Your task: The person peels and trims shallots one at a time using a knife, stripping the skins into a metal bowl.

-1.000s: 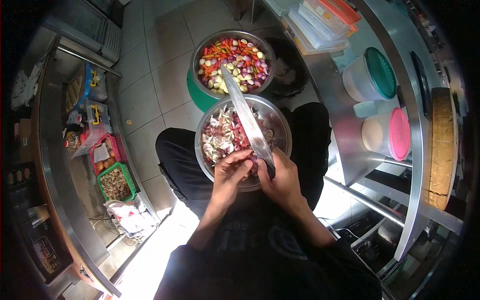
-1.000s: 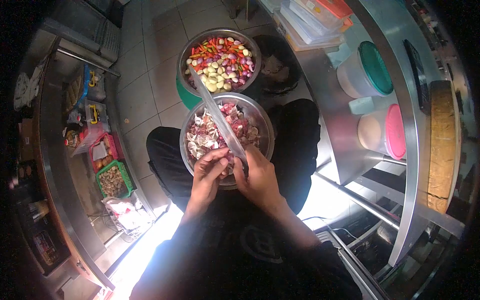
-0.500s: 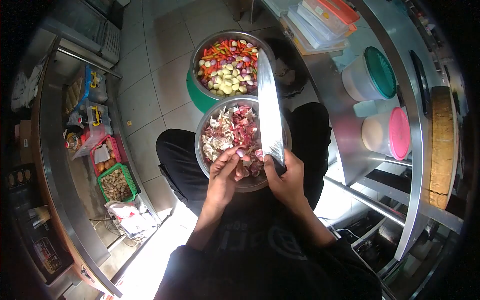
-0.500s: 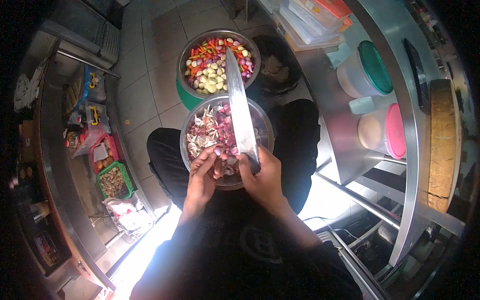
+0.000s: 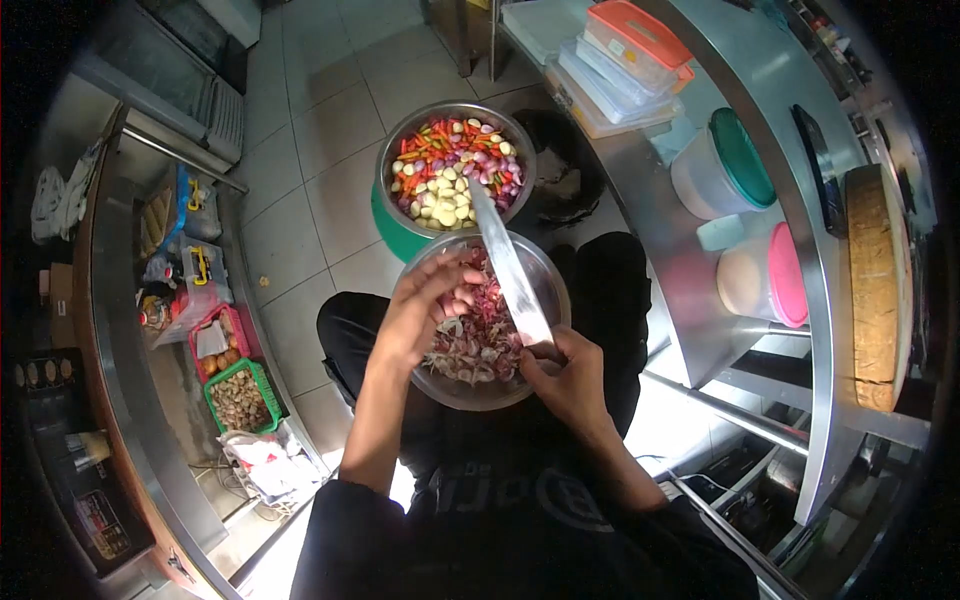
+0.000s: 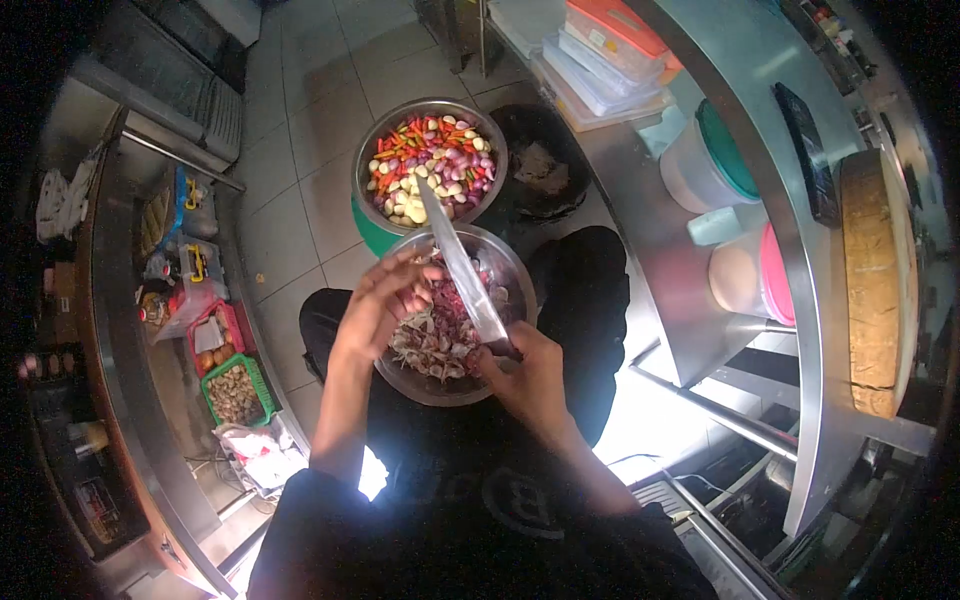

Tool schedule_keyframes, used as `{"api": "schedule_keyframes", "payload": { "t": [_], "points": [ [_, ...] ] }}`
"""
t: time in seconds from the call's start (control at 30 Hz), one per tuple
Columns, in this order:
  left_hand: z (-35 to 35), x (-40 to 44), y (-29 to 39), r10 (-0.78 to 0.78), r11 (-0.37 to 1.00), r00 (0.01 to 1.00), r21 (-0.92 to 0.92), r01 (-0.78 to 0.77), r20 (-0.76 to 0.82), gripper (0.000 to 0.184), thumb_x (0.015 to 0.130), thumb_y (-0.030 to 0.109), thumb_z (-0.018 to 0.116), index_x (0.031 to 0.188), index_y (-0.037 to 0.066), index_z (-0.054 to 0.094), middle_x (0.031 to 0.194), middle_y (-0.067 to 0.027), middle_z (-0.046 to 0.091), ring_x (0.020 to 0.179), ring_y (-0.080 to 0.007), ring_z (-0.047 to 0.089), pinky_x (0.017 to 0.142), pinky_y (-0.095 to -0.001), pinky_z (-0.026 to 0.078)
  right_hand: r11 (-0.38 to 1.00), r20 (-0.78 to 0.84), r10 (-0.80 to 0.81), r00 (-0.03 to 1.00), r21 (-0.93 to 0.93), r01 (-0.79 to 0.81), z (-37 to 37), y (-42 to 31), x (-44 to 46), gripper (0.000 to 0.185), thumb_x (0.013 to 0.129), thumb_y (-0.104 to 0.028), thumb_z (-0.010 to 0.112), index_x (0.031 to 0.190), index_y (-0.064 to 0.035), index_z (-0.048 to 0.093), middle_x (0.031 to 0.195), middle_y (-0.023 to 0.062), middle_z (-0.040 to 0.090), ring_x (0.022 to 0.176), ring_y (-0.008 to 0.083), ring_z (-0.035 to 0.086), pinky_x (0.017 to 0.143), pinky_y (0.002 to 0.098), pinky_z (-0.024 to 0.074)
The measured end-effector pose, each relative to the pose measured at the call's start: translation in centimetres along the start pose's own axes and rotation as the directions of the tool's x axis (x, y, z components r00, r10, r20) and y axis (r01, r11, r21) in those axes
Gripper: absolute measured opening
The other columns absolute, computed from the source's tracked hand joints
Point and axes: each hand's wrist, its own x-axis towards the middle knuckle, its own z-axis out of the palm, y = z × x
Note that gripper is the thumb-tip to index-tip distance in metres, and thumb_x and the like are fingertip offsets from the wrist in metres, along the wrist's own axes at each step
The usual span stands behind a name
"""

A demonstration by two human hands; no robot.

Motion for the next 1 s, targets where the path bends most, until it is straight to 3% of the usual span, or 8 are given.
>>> {"api": "schedule_keyframes", "payload": {
  "t": [0.17,0.3,0.43,0.6,0.67,0.73,0.8,1.0],
  "points": [
    [0.0,-3.2,-3.4,-0.081,0.975,0.985,-0.194,0.110,0.151,0.063,0.095,-0.004,0.054,0.157,-0.009,0.043,0.148,-0.0272,0.058,0.133,-0.0424,0.065,0.113,-0.0495,0.057,0.996,0.036,0.084,0.996,0.012,-0.085,0.6,-0.7,0.0,0.024,0.086,-0.013,0.090,0.102,0.0022,0.081,0.081,0.0097,0.077,0.073,0.0126,0.073,0.062,0.0290,0.0545],
    [0.8,-4.9,-3.9,-0.123,0.917,0.987,-0.370,0.151,0.099,0.073,0.094,-0.005,0.054,0.164,-0.003,0.033,0.151,-0.0278,0.055,0.134,-0.0403,0.063,0.110,-0.0465,0.058,0.995,0.127,0.098,0.987,0.018,-0.101,0.4,-1.9,0.7,0.026,0.086,-0.015,0.091,0.103,0.0005,0.080,0.081,0.0080,0.078,0.073,0.0118,0.073,0.064,0.0287,0.0547],
    [1.1,-6.0,-4.9,-0.147,0.921,0.983,-0.347,0.178,0.113,0.076,0.092,-0.005,0.054,0.165,0.000,0.034,0.155,-0.0266,0.052,0.134,-0.0405,0.063,0.113,-0.0516,0.053,0.992,0.191,0.069,0.979,0.089,-0.088,1.3,-2.4,0.5,0.033,0.086,-0.022,0.090,0.110,-0.0024,0.077,0.093,0.0161,0.079,0.086,0.0278,0.079,0.077,0.0382,0.0597],
    [3.0,-6.3,-5.4,-0.148,0.927,0.978,-0.324,0.190,0.149,0.074,0.097,0.000,0.055,0.166,0.002,0.029,0.146,-0.0188,0.059,0.111,-0.0220,0.068,0.094,-0.0334,0.059,0.994,0.178,-0.071,0.982,0.095,0.054,1.8,-1.8,0.2,0.036,0.084,-0.022,0.090,0.108,-0.0008,0.074,0.089,0.0166,0.075,0.084,0.0298,0.077,0.078,0.0394,0.0580],
    [2.8,-6.4,-5.9,-0.184,0.876,0.981,-0.441,0.195,0.068,0.064,0.102,0.008,0.056,0.162,0.002,0.036,0.149,-0.0169,0.059,0.129,-0.0266,0.065,0.104,-0.0391,0.056,0.994,0.148,-0.036,0.988,0.109,0.020,1.8,-1.7,0.2,0.033,0.085,-0.019,0.089,0.108,0.0000,0.075,0.092,0.0133,0.077,0.085,0.0217,0.076,0.078,0.0345,0.0576],
    [1.1,-5.8,-7.9,-0.115,0.856,0.983,-0.487,0.172,0.144,0.053,0.107,0.017,0.057,0.157,0.002,0.044,0.141,-0.0129,0.064,0.119,-0.0226,0.068,0.099,-0.0360,0.056,0.992,0.119,-0.006,0.993,0.123,-0.009,1.8,-1.4,0.1,0.031,0.086,-0.015,0.089,0.109,0.0008,0.077,0.094,0.0100,0.079,0.086,0.0136,0.075,0.078,0.0296,0.0572],
    [1.7,-6.2,-7.6,-0.175,0.981,0.973,-0.115,0.159,-0.148,0.041,0.110,0.020,0.056,0.146,0.002,0.056,0.129,-0.0095,0.068,0.115,-0.0192,0.068,0.096,-0.0341,0.056,0.971,0.095,0.052,0.994,0.228,-0.072,1.5,-0.6,-0.1,0.034,0.088,-0.019,0.089,0.110,0.0014,0.074,0.094,0.0133,0.079,0.084,0.0187,0.076,0.077,0.0345,0.0580],
    [2.0,-7.2,-7.2,-0.058,0.996,0.996,0.071,0.062,-0.066,0.030,0.106,0.008,0.067,0.134,-0.002,0.068,0.122,-0.0127,0.075,0.108,-0.0216,0.073,0.093,-0.0353,0.060,0.913,0.157,0.148,0.976,0.357,-0.196,0.9,-0.9,0.3,0.030,0.093,-0.018,0.086,0.112,0.0023,0.075,0.097,0.0086,0.080,0.089,0.0105,0.071,0.077,0.0302,0.0567]
  ]
}}
